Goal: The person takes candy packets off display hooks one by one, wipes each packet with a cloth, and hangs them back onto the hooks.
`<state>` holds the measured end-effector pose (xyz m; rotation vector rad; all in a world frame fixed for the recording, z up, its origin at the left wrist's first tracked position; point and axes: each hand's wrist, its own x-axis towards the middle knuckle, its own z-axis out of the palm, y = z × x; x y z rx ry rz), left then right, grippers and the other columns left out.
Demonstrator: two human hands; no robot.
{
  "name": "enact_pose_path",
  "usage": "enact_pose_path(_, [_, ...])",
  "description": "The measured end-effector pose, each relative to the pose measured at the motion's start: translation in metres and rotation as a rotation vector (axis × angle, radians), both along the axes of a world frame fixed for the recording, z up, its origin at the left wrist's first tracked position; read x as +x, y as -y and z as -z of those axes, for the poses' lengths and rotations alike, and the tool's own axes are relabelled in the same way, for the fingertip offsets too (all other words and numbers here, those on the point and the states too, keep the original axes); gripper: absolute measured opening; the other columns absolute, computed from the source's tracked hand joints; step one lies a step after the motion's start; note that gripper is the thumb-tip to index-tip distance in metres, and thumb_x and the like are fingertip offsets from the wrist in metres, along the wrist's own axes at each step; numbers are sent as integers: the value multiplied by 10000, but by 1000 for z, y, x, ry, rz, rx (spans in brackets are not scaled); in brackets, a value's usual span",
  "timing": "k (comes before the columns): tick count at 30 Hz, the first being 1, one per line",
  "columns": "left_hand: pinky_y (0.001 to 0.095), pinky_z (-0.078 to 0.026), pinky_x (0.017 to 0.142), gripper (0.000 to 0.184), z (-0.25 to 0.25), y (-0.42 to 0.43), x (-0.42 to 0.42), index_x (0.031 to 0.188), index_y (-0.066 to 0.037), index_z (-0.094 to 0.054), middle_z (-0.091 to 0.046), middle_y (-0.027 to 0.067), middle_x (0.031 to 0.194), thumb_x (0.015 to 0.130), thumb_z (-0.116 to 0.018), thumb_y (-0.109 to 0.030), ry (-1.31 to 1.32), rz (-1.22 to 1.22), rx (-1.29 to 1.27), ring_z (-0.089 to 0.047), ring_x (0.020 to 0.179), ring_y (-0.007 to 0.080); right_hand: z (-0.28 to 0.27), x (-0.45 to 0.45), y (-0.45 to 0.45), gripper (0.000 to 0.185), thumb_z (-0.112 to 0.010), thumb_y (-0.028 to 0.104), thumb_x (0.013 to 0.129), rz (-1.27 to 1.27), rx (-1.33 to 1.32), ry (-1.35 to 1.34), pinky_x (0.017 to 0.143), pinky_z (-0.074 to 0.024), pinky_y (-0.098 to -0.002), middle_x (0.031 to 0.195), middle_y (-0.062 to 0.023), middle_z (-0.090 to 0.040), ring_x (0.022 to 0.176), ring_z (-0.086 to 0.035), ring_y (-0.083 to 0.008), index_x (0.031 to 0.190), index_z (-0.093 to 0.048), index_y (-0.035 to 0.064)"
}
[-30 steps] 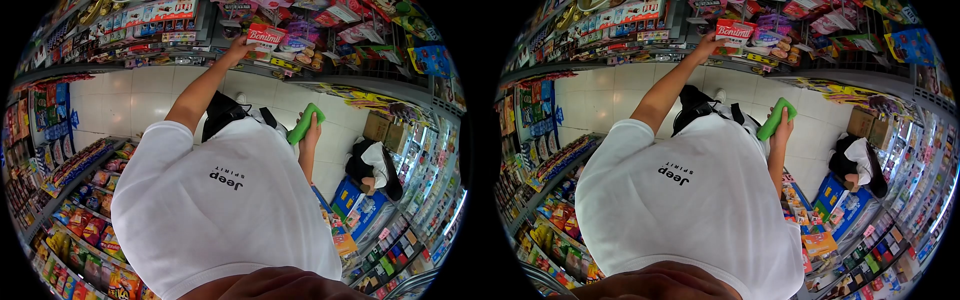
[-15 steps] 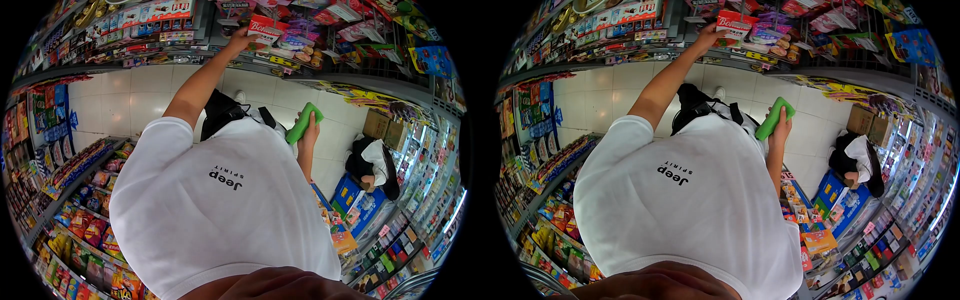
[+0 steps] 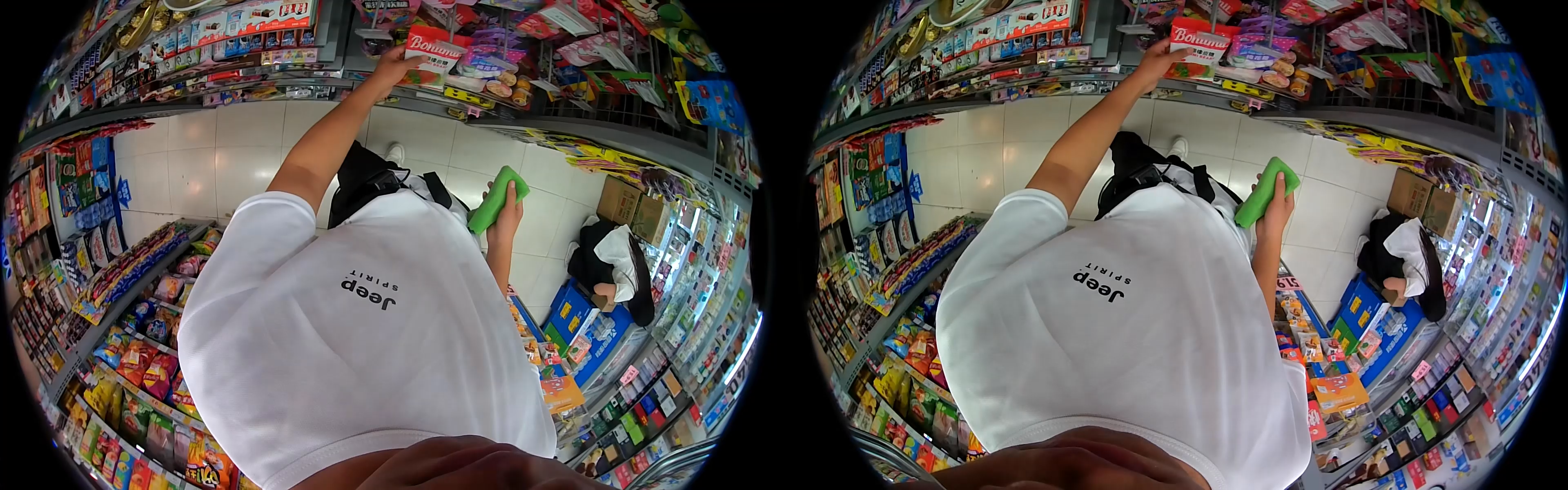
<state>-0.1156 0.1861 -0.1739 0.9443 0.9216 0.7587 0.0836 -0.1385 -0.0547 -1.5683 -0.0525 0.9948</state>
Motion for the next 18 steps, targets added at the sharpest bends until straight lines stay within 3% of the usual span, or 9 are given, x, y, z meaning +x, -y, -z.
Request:
enact_pose_path(2, [315, -514, 919, 349, -8, 1, 0, 1216, -51, -666, -725, 63, 1155, 913, -788, -173, 34, -19, 25, -672, 1062, 152, 1, 1, -1, 394, -596, 326, 1039, -13, -10, 7, 752, -594, -361, 1052, -127, -675, 942, -690, -227, 1272, -580, 8])
enact_pose_path(11, [295, -494, 957, 346, 5, -5, 4, 1228, -67, -659, -716, 35, 1176, 927, -773, -194, 8, -16, 5, -652, 1077, 120, 5, 5, -1, 463, -607, 370, 1026, -42, -16, 7, 775, -568, -364, 1056, -164, -671, 923, -666, -229, 1304, -555, 4])
enact_pose_path(18, [289, -519, 893, 365, -28, 5, 11, 1183, -41, -690, -737, 49, 1116, 947, -752, -313, -86, -35, 48, -673, 1015, 117, 10, 8, -5, 371, -618, 328, 1029, -65, -28, -6, 687, -562, -318, 970, -129, -690, 843, -691, -209, 1220, -600, 11])
